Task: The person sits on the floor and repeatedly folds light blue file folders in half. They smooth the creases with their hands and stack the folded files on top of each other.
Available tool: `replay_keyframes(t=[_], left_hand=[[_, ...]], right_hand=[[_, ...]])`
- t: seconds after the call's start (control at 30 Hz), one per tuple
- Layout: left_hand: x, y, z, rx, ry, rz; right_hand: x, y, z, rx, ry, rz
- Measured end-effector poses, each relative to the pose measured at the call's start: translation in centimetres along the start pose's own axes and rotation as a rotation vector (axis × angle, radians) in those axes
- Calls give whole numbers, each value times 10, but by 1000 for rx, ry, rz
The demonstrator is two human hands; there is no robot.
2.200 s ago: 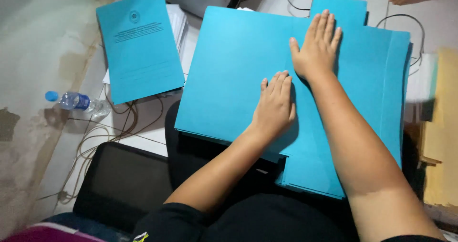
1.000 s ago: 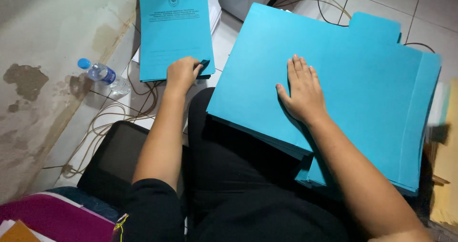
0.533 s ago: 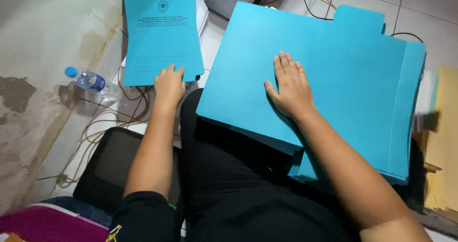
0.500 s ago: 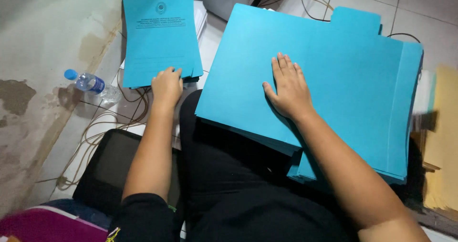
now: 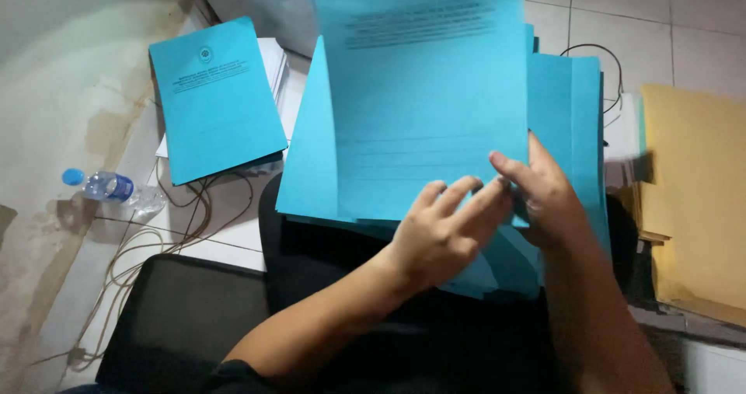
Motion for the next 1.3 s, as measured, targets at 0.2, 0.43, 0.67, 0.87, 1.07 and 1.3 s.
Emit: replay_keyframes(t=[0.2,0.43,0.67,0.87,1.07,1.3], left_hand=[[82,-32,25,100,-186,303],[113,-164,72,-189,-699,15],[113,-165,68,-252,-819,73],[115,-167,71,-261,-824,113],[121,-172,78,-293,-821,120],[125,-173,84,-306,-808,113]], right_hand=[[-132,25,25,39,134,584],[-98,22,36,280,281,529],[-86,7,37,287,310,612],[-74,0,43,261,342,682],[-56,-8,56,268,366,807],[-25,-26,63,307,358,867]])
Point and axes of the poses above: each hand's wrist, its own z-axis away from the middle knuckle, its own x-axis out of the palm, y = z × x, the point moved 3 cm from there along -z, towards the middle knuckle, and after that the axes turned 3 degrees about -z, right-handed, at the moved point
